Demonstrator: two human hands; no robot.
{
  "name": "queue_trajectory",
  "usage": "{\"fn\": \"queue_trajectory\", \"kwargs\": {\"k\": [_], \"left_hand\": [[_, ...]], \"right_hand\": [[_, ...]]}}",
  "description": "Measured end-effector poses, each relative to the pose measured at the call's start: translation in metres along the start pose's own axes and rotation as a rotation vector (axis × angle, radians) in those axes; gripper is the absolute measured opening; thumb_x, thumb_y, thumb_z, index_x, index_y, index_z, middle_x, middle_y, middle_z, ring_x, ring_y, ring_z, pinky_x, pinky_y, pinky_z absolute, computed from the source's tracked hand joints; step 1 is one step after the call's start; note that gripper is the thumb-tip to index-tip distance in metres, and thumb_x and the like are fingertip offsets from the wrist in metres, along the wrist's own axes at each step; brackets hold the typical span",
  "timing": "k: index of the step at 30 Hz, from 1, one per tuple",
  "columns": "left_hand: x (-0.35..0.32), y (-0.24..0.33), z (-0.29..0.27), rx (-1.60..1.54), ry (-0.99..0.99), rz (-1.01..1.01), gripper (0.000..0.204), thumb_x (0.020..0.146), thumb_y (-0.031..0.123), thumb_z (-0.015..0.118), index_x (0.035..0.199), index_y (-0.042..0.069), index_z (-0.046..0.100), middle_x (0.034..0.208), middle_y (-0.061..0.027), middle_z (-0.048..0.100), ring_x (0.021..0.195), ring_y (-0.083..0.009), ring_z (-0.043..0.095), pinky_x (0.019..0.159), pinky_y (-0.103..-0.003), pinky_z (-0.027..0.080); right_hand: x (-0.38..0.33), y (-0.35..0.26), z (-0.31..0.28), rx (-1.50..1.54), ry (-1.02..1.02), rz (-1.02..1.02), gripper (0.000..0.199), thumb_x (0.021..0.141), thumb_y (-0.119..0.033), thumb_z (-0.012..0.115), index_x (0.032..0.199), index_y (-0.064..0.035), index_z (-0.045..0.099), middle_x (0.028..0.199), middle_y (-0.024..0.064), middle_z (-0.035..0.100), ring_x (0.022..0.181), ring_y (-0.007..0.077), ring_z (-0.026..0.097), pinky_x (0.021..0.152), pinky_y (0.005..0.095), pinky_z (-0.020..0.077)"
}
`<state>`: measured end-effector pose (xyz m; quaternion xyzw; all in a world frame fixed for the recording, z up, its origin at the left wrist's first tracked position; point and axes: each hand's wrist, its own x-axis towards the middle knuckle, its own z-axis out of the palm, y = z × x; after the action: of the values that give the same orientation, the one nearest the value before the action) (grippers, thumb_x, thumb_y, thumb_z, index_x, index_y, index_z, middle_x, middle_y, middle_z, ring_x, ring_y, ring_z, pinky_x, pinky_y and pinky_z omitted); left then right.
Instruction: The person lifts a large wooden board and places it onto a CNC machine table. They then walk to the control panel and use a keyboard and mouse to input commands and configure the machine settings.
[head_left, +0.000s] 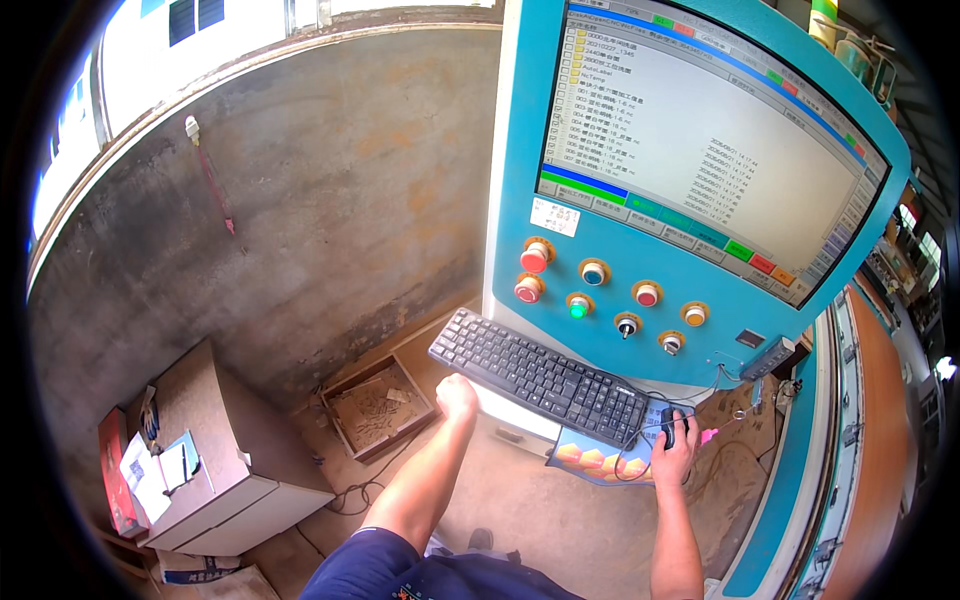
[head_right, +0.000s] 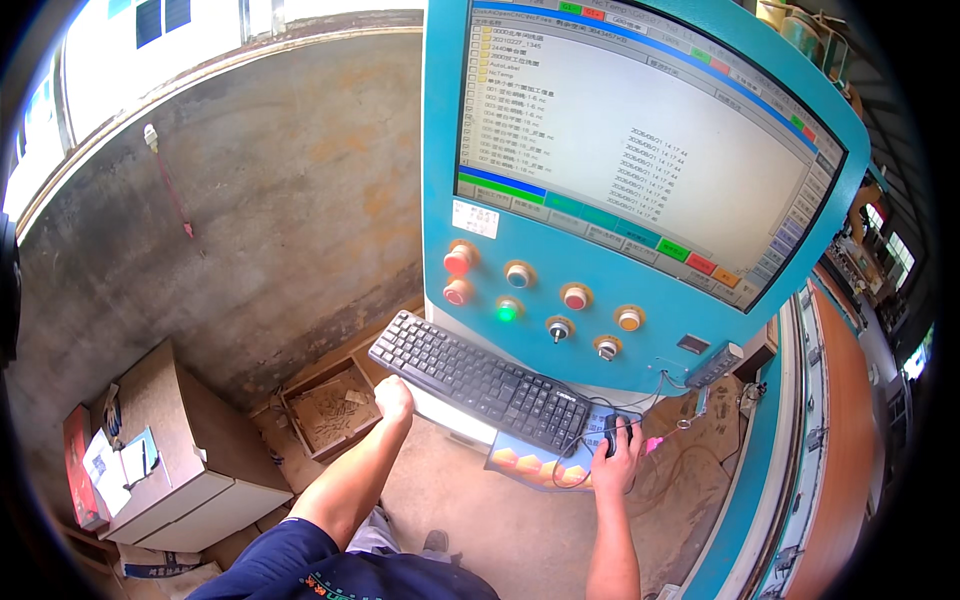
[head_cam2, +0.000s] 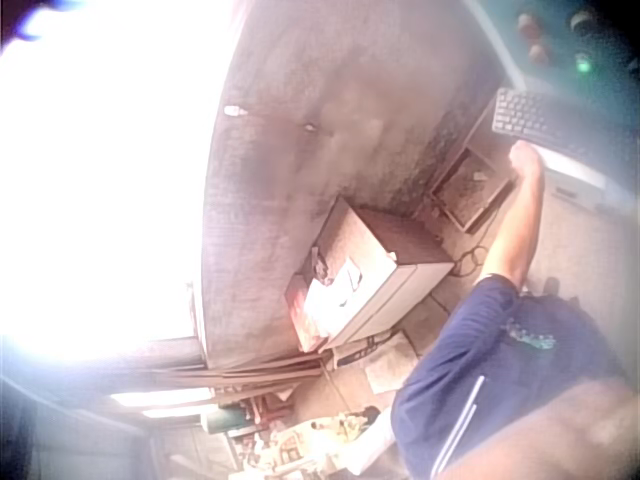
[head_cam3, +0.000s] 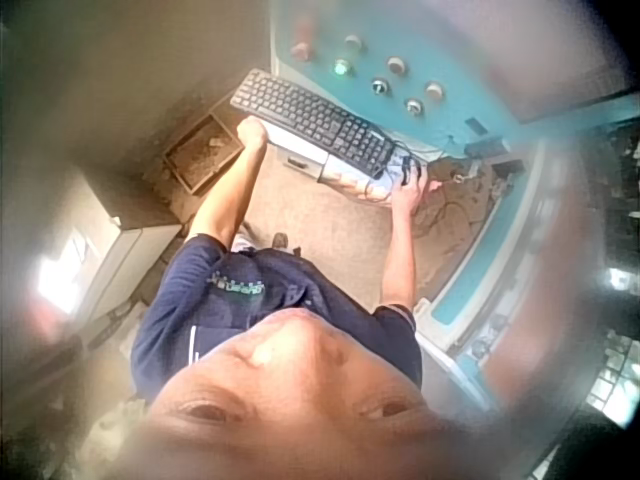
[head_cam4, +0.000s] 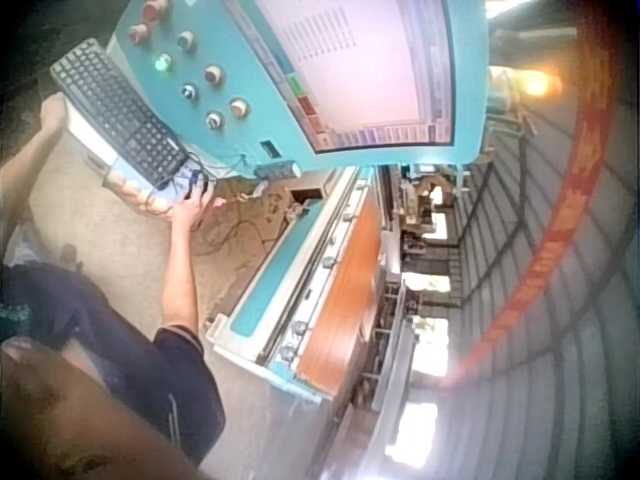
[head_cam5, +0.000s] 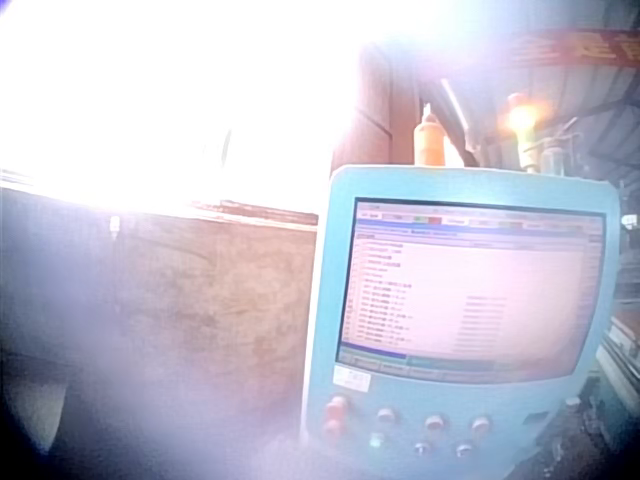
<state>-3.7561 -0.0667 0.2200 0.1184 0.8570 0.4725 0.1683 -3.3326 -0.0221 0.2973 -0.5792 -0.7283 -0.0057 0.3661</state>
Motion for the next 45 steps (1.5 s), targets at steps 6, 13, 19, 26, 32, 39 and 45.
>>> {"fn": "queue_trajectory", "kwargs": {"k": [6, 13, 19, 26, 32, 39, 45], "left_hand": [[-0.01, 0.015, -0.01, 0.057, -0.015, 0.022, 0.04, 0.094, 0.018, 0.038, 0.092, -0.005, 0.071, 0.102, -0.0248, 0.069, 0.101, -0.0424, 0.065, 0.092, -0.048, 0.05], [-0.009, 0.015, -0.01, -0.041, 0.004, -0.05, 0.04, 0.093, 0.019, 0.039, 0.093, -0.005, 0.071, 0.103, -0.0252, 0.069, 0.102, -0.0424, 0.065, 0.092, -0.048, 0.049], [-0.017, 0.023, -0.019, 0.007, -0.041, 0.008, 0.041, 0.093, 0.024, 0.042, 0.098, -0.004, 0.071, 0.106, -0.0271, 0.069, 0.104, -0.0426, 0.064, 0.093, -0.049, 0.048], [-0.004, 0.007, -0.006, 0.01, -0.017, -0.029, 0.042, 0.094, 0.026, 0.042, 0.1, -0.004, 0.071, 0.106, -0.0267, 0.069, 0.105, -0.042, 0.064, 0.093, -0.048, 0.048], [-0.012, 0.017, -0.011, -0.052, -0.01, -0.069, 0.042, 0.093, 0.026, 0.043, 0.1, -0.005, 0.071, 0.106, -0.0275, 0.069, 0.104, -0.0422, 0.065, 0.093, -0.048, 0.048], [-0.023, 0.031, -0.022, -0.145, 0.005, -0.145, 0.042, 0.093, 0.026, 0.043, 0.1, -0.005, 0.07, 0.106, -0.0282, 0.068, 0.103, -0.0427, 0.065, 0.093, -0.048, 0.049], [-0.013, 0.019, -0.012, -0.055, -0.018, -0.077, 0.042, 0.094, 0.026, 0.042, 0.101, -0.005, 0.07, 0.107, -0.0277, 0.068, 0.105, -0.0425, 0.064, 0.094, -0.048, 0.048]], "right_hand": [[0.0, 0.001, 0.001, -0.053, 0.005, 0.015, 0.059, 0.077, -0.013, 0.067, 0.135, -0.0068, 0.057, 0.144, 0.0238, 0.043, 0.13, 0.0435, 0.044, 0.106, 0.0488, 0.041], [0.002, -0.007, -0.004, -0.031, 0.002, -0.001, 0.052, 0.078, -0.012, 0.066, 0.129, -0.0063, 0.062, 0.144, 0.0218, 0.045, 0.129, 0.0411, 0.047, 0.104, 0.0473, 0.0432], [0.002, -0.009, -0.006, -0.022, -0.007, -0.003, 0.048, 0.079, -0.012, 0.065, 0.126, -0.0062, 0.064, 0.144, 0.021, 0.046, 0.129, 0.0403, 0.047, 0.104, 0.0466, 0.0436], [0.002, -0.009, -0.005, -0.024, -0.014, -0.015, 0.045, 0.08, -0.013, 0.065, 0.124, -0.0061, 0.065, 0.144, 0.0201, 0.046, 0.13, 0.0398, 0.047, 0.104, 0.0466, 0.043], [0.0, -0.002, -0.002, -0.051, 0.024, -0.042, 0.046, 0.078, -0.014, 0.066, 0.123, -0.0064, 0.066, 0.142, 0.0202, 0.048, 0.128, 0.0412, 0.047, 0.104, 0.0495, 0.0415], [0.0, -0.001, 0.0, -0.014, 0.028, -0.027, 0.045, 0.078, -0.015, 0.066, 0.122, -0.0064, 0.066, 0.141, 0.0209, 0.049, 0.126, 0.0416, 0.048, 0.104, 0.0506, 0.0409], [-0.001, -0.001, 0.0, -0.021, 0.025, -0.023, 0.045, 0.078, -0.014, 0.066, 0.122, -0.0065, 0.066, 0.141, 0.0207, 0.048, 0.126, 0.0421, 0.048, 0.105, 0.0503, 0.0403]]}}
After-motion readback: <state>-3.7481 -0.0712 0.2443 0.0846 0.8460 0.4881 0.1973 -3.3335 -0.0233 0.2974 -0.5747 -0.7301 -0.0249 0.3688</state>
